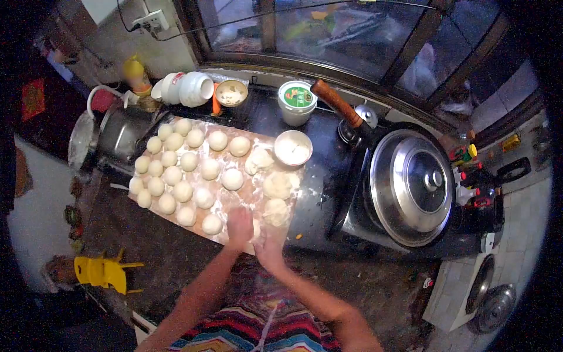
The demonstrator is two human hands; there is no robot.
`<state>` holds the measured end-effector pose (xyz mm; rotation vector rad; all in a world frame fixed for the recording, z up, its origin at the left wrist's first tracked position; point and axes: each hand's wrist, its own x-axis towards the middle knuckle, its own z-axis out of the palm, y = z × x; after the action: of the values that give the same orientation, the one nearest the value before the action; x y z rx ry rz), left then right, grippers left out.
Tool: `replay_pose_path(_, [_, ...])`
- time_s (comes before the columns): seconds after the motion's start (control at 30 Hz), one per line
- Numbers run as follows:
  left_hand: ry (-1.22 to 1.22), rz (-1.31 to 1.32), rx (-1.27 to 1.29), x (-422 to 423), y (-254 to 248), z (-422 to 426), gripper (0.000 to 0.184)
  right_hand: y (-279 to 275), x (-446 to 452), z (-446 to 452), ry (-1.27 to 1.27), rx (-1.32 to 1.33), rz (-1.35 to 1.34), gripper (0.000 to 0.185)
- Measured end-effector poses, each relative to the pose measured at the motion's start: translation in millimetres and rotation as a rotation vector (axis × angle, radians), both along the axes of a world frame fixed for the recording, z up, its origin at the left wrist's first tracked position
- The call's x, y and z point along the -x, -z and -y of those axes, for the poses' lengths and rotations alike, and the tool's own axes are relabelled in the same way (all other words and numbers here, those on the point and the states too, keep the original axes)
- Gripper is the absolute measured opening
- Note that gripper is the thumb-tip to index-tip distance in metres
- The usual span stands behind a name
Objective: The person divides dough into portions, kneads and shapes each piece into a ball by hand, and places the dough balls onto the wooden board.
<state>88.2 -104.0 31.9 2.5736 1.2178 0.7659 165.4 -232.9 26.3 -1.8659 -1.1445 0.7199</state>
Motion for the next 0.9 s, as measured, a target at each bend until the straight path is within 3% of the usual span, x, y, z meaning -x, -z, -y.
replay_pose_path(0.03, [0.099, -0.025, -0.049, -8, -12, -17, 0.016, -4, -1, 1, 0.019, 0.020, -0.103, 0.049])
replay_pose_path(0.13, [0.046, -0.049, 0.022, -21, -10, -34, 0.016, -42, -4, -12, 0.076, 0.205, -0.582, 0.054])
replay_pose_path(0.17, [0.040, -0.080, 0.029, -20, -14, -35, 0.016, -8, -1, -11, 0.066, 0.204, -0.427, 0.052])
replay_pose_path(0.2, [0.058, -0.055, 0.065, -21, -28, -30, 0.021, -12, 0, -20, 0.100, 0.233, -0.449, 0.050])
replay_pose_path(0.3, [-0.228, 0.244, 0.712, -13, -7, -2, 0.026, -57, -8, -26, 0.170, 0.289, -0.437, 0.044])
replay_pose_path(0.37, [-0.428, 0.245, 0.748, 1, 3, 22, 0.027, -68, -10, -15, 0.072, 0.176, -0.228, 0.041])
replay_pose_path(0.43, [-0.533, 0.171, 0.463, -3, 0, 49, 0.025, -54, -8, 0, -0.066, -0.026, 0.064, 0.038])
replay_pose_path(0.47, [-0.253, -0.098, 0.094, 3, 9, 50, 0.021, -51, -8, 1, -0.067, 0.000, 0.010, 0.039])
replay_pose_path(0.57, [0.058, -0.057, -0.019, -8, -5, 2, 0.015, -59, -18, -11, -0.007, 0.208, -0.065, 0.040])
replay_pose_path(0.67, [-0.054, -0.032, -0.024, -24, -11, -31, 0.017, -73, -22, -16, 0.007, 0.114, -0.108, 0.041])
replay_pose_path(0.77, [0.008, -0.135, 0.143, -24, 2, -31, 0.019, -16, -12, -12, 0.191, 0.115, -0.422, 0.040])
replay_pose_path(0.87, [-0.236, 0.375, 0.878, -12, 9, -3, 0.020, -24, -11, -14, 0.205, 0.134, -0.537, 0.040])
replay_pose_path(0.9, [-0.323, 0.478, 0.825, -3, 14, 8, 0.020, -31, -10, -11, 0.070, 0.069, -0.340, 0.040])
